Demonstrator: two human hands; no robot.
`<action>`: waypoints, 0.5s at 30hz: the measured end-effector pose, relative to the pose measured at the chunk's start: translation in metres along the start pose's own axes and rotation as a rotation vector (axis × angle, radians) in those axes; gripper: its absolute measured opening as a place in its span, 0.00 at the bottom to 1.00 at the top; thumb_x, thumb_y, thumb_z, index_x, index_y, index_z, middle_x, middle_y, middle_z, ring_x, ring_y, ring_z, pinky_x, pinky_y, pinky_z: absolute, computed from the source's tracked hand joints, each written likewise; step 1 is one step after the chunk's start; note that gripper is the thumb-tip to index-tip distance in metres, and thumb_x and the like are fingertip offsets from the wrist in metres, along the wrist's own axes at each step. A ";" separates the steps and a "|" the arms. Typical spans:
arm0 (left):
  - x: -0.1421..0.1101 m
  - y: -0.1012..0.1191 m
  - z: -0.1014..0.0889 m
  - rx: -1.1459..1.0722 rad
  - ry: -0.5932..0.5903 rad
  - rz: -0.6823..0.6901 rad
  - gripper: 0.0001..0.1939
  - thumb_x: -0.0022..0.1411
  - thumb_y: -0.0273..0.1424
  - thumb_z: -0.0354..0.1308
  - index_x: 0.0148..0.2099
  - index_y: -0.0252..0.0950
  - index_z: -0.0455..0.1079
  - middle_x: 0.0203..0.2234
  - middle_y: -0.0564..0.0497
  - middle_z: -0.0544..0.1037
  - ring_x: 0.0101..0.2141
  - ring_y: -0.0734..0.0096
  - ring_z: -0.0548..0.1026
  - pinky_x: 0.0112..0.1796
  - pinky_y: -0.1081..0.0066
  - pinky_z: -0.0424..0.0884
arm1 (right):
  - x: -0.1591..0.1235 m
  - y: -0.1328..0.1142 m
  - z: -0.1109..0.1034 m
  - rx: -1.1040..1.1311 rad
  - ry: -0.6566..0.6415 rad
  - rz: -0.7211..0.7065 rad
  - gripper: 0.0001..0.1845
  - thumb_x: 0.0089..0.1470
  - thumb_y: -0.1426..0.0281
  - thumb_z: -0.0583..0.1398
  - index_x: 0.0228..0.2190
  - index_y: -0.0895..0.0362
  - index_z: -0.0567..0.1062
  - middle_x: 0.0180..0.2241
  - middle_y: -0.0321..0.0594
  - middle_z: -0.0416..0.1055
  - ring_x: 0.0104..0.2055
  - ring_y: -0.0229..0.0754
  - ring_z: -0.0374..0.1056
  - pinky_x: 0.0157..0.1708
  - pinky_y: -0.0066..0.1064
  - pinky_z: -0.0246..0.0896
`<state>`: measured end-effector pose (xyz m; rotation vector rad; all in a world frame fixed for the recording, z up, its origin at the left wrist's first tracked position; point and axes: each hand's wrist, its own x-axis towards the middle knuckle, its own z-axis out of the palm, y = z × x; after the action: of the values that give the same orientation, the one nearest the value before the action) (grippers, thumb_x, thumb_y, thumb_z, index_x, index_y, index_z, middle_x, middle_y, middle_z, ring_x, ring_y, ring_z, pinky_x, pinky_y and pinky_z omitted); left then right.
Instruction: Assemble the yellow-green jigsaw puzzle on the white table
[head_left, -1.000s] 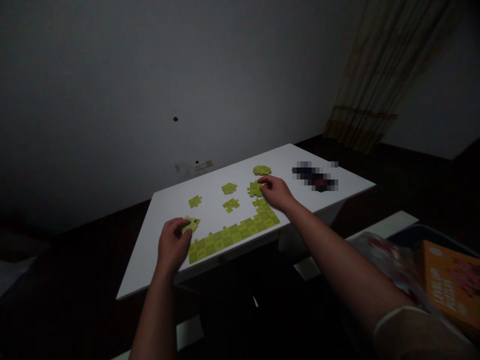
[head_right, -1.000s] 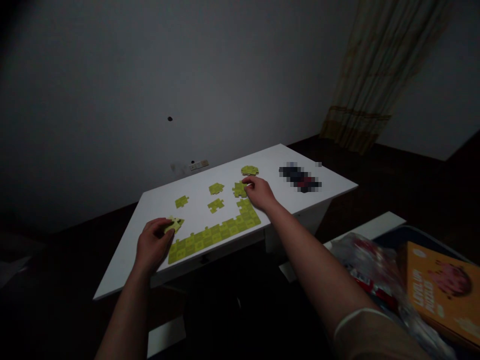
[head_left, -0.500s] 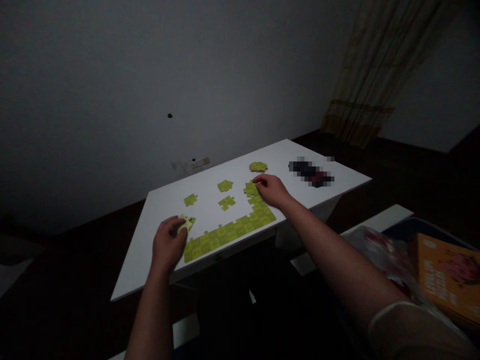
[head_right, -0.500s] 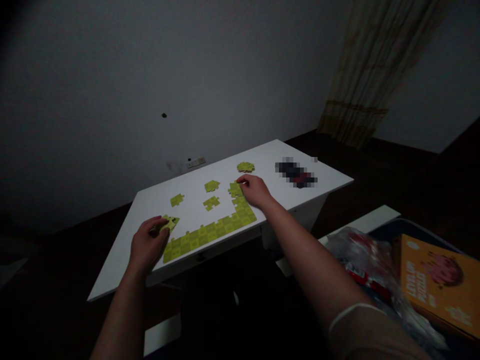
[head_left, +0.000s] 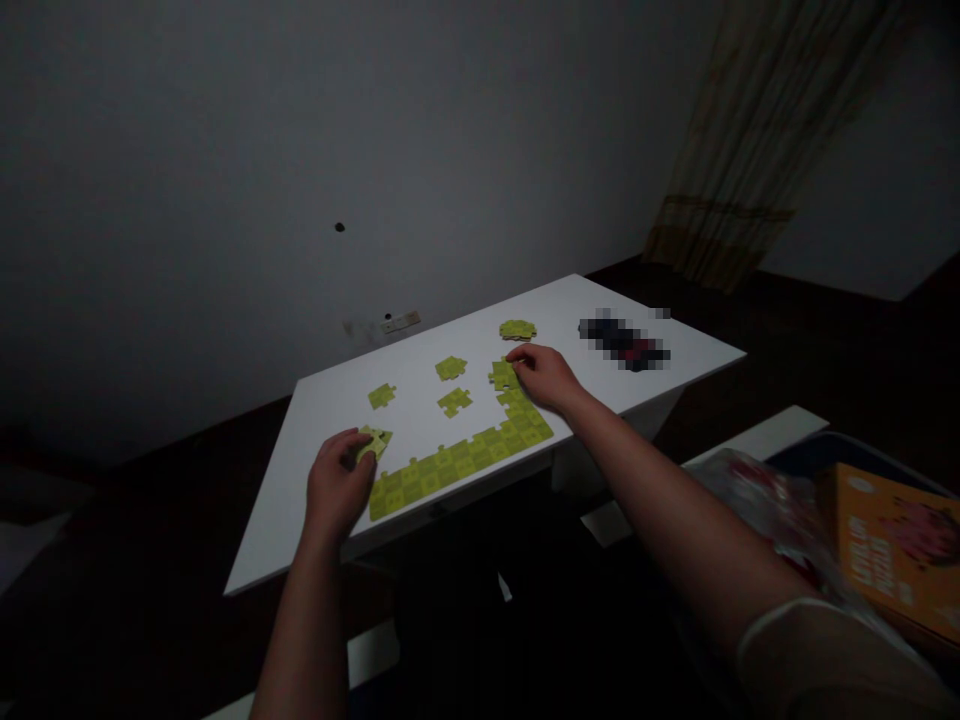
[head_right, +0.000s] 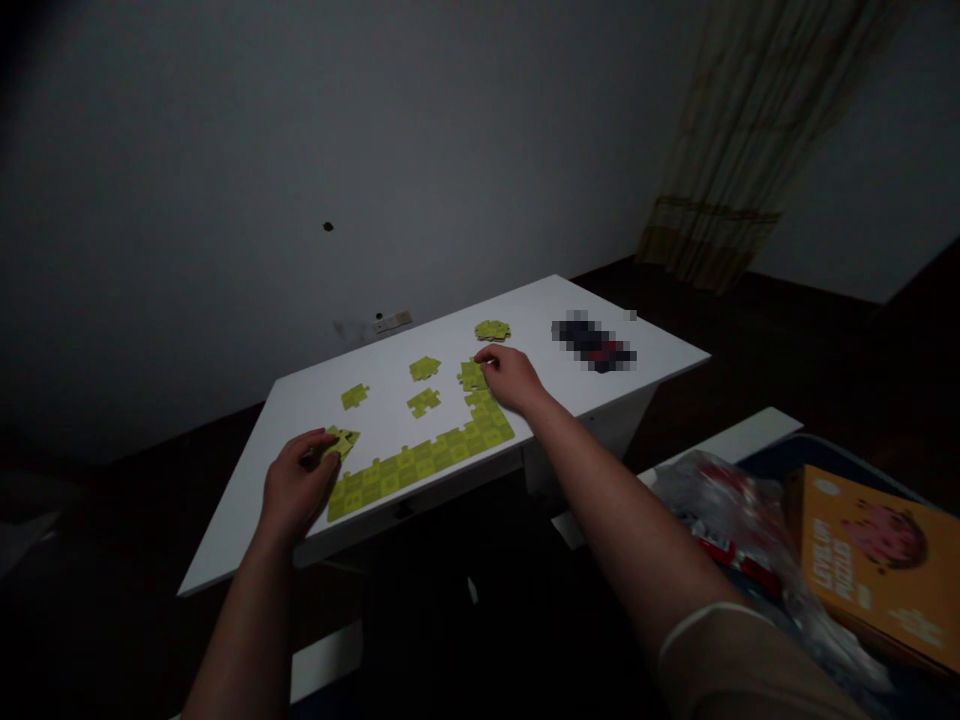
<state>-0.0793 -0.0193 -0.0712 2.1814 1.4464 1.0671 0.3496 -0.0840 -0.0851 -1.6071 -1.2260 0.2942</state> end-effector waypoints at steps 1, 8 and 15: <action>0.000 0.000 0.000 -0.001 -0.001 0.000 0.18 0.62 0.42 0.65 0.49 0.40 0.85 0.60 0.37 0.83 0.59 0.43 0.82 0.64 0.39 0.76 | 0.000 0.000 0.000 -0.005 -0.001 -0.005 0.14 0.63 0.77 0.64 0.44 0.52 0.89 0.42 0.44 0.87 0.42 0.48 0.79 0.50 0.42 0.73; 0.000 0.000 0.000 0.023 -0.012 -0.003 0.19 0.62 0.43 0.65 0.49 0.40 0.85 0.60 0.37 0.83 0.58 0.43 0.82 0.63 0.39 0.77 | -0.001 -0.002 -0.001 -0.015 -0.011 -0.005 0.15 0.64 0.77 0.62 0.45 0.53 0.88 0.44 0.45 0.87 0.43 0.49 0.79 0.51 0.42 0.72; 0.001 -0.001 0.001 0.023 -0.013 -0.009 0.17 0.62 0.43 0.66 0.49 0.41 0.85 0.59 0.38 0.84 0.59 0.44 0.82 0.65 0.40 0.76 | -0.004 -0.008 -0.004 0.000 0.027 -0.008 0.17 0.64 0.78 0.61 0.46 0.55 0.88 0.45 0.47 0.87 0.44 0.49 0.79 0.53 0.42 0.72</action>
<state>-0.0789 -0.0180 -0.0726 2.1914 1.4688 1.0356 0.3464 -0.0898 -0.0782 -1.6015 -1.2116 0.2665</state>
